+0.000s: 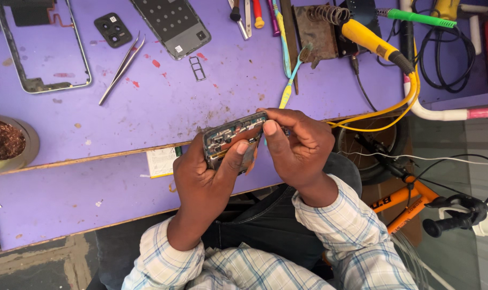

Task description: The person removes a battery from a smartphone, places a new battery inside, and reassembles the device. They use a screwdriver to secure internal components and test the phone by powering it on.

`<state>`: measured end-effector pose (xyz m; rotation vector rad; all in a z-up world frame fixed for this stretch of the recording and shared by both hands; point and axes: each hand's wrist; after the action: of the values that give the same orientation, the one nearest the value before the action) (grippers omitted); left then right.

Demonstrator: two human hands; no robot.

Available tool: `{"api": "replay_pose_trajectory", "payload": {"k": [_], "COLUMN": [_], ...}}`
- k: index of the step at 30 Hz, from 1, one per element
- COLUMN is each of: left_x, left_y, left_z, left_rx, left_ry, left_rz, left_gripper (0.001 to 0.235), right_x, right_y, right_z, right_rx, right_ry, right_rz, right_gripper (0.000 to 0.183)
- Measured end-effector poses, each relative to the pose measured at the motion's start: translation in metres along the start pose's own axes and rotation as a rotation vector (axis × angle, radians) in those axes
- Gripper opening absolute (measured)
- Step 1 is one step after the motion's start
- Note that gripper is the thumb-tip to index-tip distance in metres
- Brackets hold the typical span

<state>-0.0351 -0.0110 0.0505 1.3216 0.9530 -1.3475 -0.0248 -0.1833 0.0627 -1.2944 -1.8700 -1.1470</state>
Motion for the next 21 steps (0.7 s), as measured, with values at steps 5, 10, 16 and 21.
{"api": "replay_pose_trajectory", "payload": {"k": [5,10,16,21], "left_x": [0.002,0.004,0.004,0.000], "left_y": [-0.001,-0.001,-0.001,0.000], "left_z": [0.001,0.001,0.002,0.001], "left_rx": [-0.008,-0.014,0.009,0.018], "left_ry": [0.034,0.060,0.030,0.057], "left_rz": [-0.009,0.003,-0.011,-0.022], "left_gripper": [0.024,0.024,0.023,0.026], "right_x": [0.000,-0.002,-0.009,-0.012], "right_y": [-0.001,-0.002,-0.005,-0.006], "right_z": [-0.002,-0.002,-0.002,0.000], "right_rx": [-0.002,0.013,0.014,0.017], "right_ry": [0.020,0.087,0.121,0.233], "right_rz": [0.035,0.029,0.029,0.061], "right_gripper": [0.031,0.030,0.028,0.028]}}
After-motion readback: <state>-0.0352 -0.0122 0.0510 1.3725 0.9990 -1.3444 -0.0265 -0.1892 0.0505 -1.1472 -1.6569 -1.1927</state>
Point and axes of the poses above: each hand's wrist, its own y-axis towards the middle knuckle, its own z-axis out of the palm, x = y × z, and after that the axes turned 11 degrees about x, right-handed
